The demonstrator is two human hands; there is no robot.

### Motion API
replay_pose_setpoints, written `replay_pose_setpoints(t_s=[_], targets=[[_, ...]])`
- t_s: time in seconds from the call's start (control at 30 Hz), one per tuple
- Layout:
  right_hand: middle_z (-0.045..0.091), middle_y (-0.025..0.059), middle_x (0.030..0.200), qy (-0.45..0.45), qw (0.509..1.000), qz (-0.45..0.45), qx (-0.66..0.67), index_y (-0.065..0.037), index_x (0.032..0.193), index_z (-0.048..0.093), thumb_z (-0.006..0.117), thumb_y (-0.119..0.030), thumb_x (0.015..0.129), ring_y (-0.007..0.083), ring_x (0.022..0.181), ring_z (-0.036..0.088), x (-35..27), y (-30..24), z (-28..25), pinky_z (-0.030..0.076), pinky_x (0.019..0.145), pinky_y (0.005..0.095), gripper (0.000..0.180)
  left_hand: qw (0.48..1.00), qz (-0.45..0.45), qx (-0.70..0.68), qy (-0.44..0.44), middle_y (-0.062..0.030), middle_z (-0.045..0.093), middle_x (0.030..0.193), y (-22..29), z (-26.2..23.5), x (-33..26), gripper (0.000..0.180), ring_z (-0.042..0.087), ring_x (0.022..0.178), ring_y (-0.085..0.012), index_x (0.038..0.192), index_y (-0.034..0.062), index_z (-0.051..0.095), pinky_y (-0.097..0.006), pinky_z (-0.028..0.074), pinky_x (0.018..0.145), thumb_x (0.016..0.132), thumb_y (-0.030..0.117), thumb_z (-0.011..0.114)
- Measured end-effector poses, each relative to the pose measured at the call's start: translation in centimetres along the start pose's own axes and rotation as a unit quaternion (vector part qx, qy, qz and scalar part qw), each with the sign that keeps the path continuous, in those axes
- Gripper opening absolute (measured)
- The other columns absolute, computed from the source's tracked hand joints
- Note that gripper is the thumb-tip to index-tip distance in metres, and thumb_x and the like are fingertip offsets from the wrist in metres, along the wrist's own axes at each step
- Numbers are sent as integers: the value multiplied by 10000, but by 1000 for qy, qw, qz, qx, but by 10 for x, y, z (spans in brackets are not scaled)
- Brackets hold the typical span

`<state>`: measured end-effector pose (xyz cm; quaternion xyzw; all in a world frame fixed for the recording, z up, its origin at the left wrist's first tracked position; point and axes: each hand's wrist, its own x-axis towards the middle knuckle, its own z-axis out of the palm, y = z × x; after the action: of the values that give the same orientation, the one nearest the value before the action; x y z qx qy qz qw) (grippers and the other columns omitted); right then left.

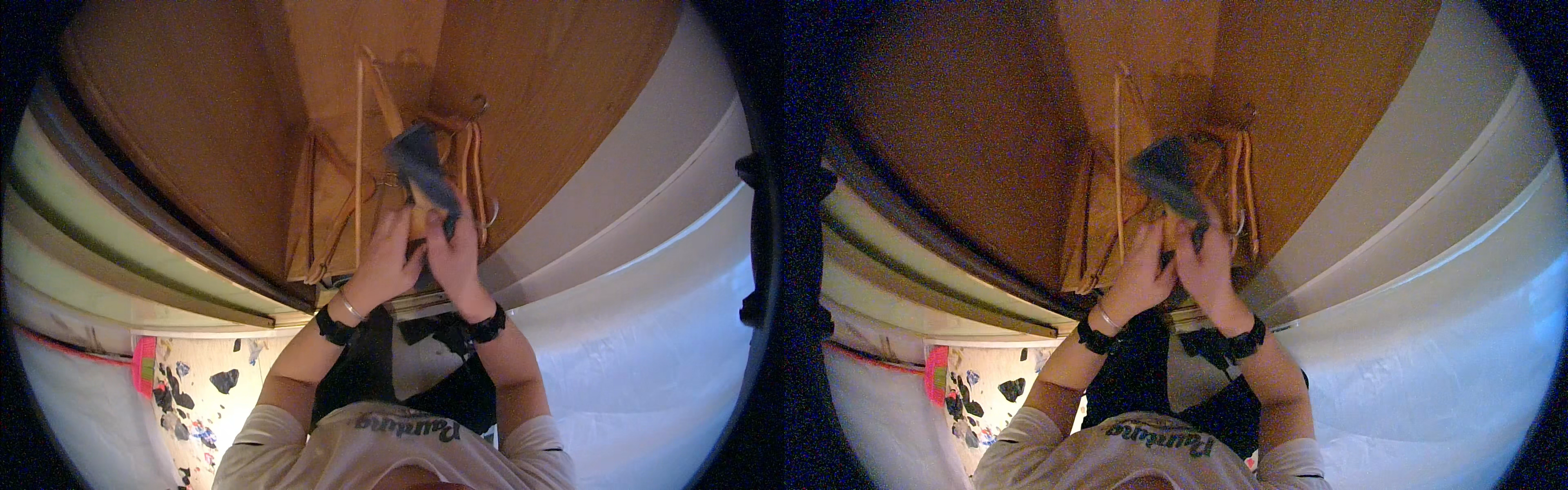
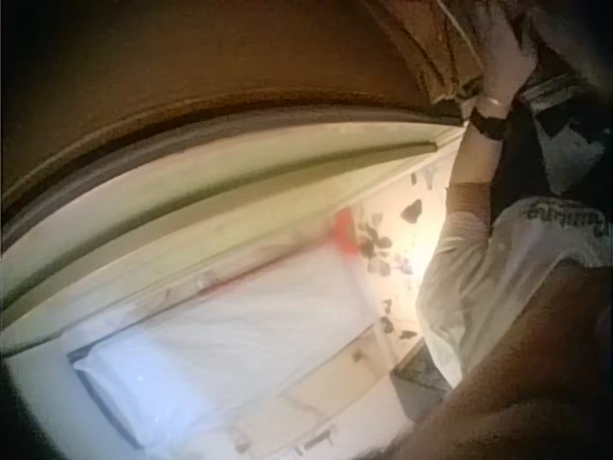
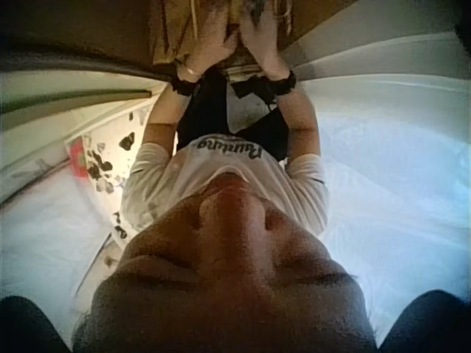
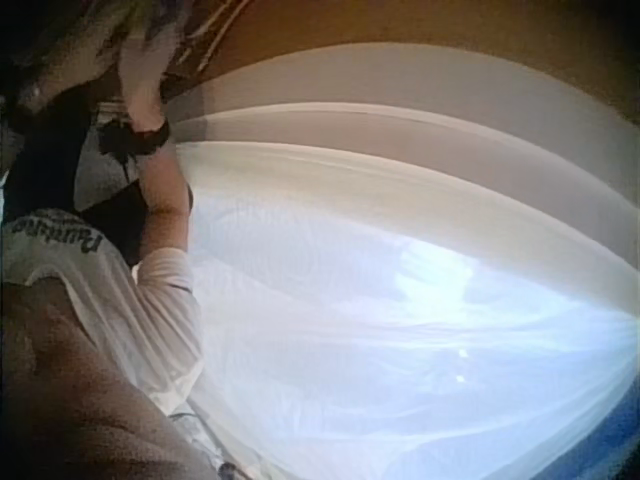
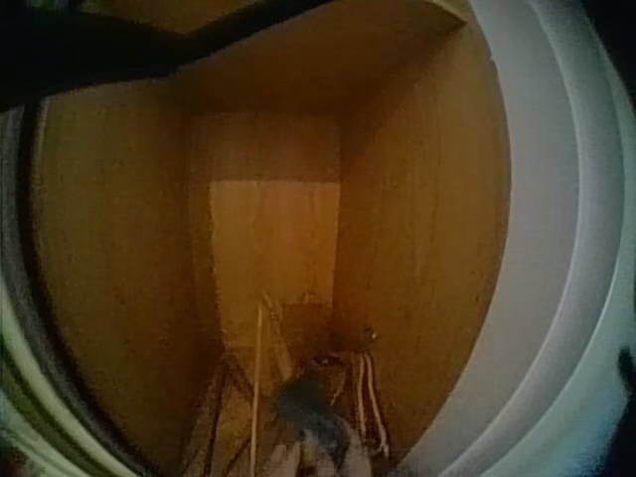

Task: The person wipes wooden hangers with a dark cloth, then wipes a large light green surface. The person handles the hangers one at a time and wipes the surface in broad strokes.

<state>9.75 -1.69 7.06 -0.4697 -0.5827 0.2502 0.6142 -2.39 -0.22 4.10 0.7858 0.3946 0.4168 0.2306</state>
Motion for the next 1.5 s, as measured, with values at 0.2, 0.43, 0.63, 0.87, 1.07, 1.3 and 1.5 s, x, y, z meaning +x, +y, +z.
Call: replay_pose_setpoints(t_s=[0.2, 0.43, 0.63, 0.87, 1.07, 1.3, 1.5], targets=[[602, 154, 1045, 82, 996, 21, -15, 60, 1178, 472, 542, -169, 919, 233, 968, 560, 14, 24, -17, 442, 866, 342, 352, 980, -18, 158, 120, -259, 342, 1283, -2, 10, -24, 836, 351, 1171, -419, 1342, -32, 311, -405, 353, 949, 688, 232, 761], [631, 111, 953, 157, 976, 81, 124, 34, 1052, 534, 591, -189, 899, 202, 873, 577, 21, 32, -13, 465, 794, 315, 277, 951, -251, -168, 59, -138, 573, 905, -26, 25, -61, 656, 597, 795, -209, 1138, -20, 418, -311, 494, 695, 673, 229, 808], [603, 153, 845, 34, 972, 34, -230, 3, 956, 573, 603, -137, 872, 221, 768, 567, -5, 21, -24, 451, 692, 310, 167, 960, -240, -88, 112, -68, 571, 738, -19, 15, -52, 450, 580, 648, -152, 963, 34, 422, -273, 474, 556, 717, 166, 776], [561, 188, 1120, -13, 809, -315, -496, -1, 1023, 593, 645, -274, 777, 385, 1119, 485, 40, 0, -27, 362, 961, 503, 371, 924, -248, -285, 57, -53, 535, 706, -11, 12, -52, 335, 515, 580, -120, 977, 28, 436, -253, 446, 487, 833, 211, 676], [546, 166, 1185, -291, 816, -327, -377, -10, 1124, 566, 568, -467, 787, 337, 1240, 399, -31, 31, -12, 253, 1057, 503, 568, 957, -167, -216, 101, -57, 523, 836, -33, 16, -55, 342, 508, 630, -105, 1151, 22, 457, -233, 460, 500, 1000, 305, 339], [506, 105, 1242, -130, 820, -229, -508, -51, 1192, 538, 589, -270, 765, 309, 1285, 326, 53, 16, -49, 158, 1090, 522, 483, 888, -297, -348, 50, -68, 545, 783, -17, 5, -59, 405, 522, 568, -130, 1028, 56, 480, -259, 463, 495, 997, 401, 269], [460, 168, 1285, -190, 849, -236, -433, 18, 1202, 488, 606, -263, 742, 351, 1272, 352, 14, 30, -34, 182, 1076, 547, 552, 875, -292, -381, 66, -64, 535, 840, -8, 6, -47, 392, 515, 593, -113, 1012, 59, 471, -255, 470, 499, 1004, 384, 252]])
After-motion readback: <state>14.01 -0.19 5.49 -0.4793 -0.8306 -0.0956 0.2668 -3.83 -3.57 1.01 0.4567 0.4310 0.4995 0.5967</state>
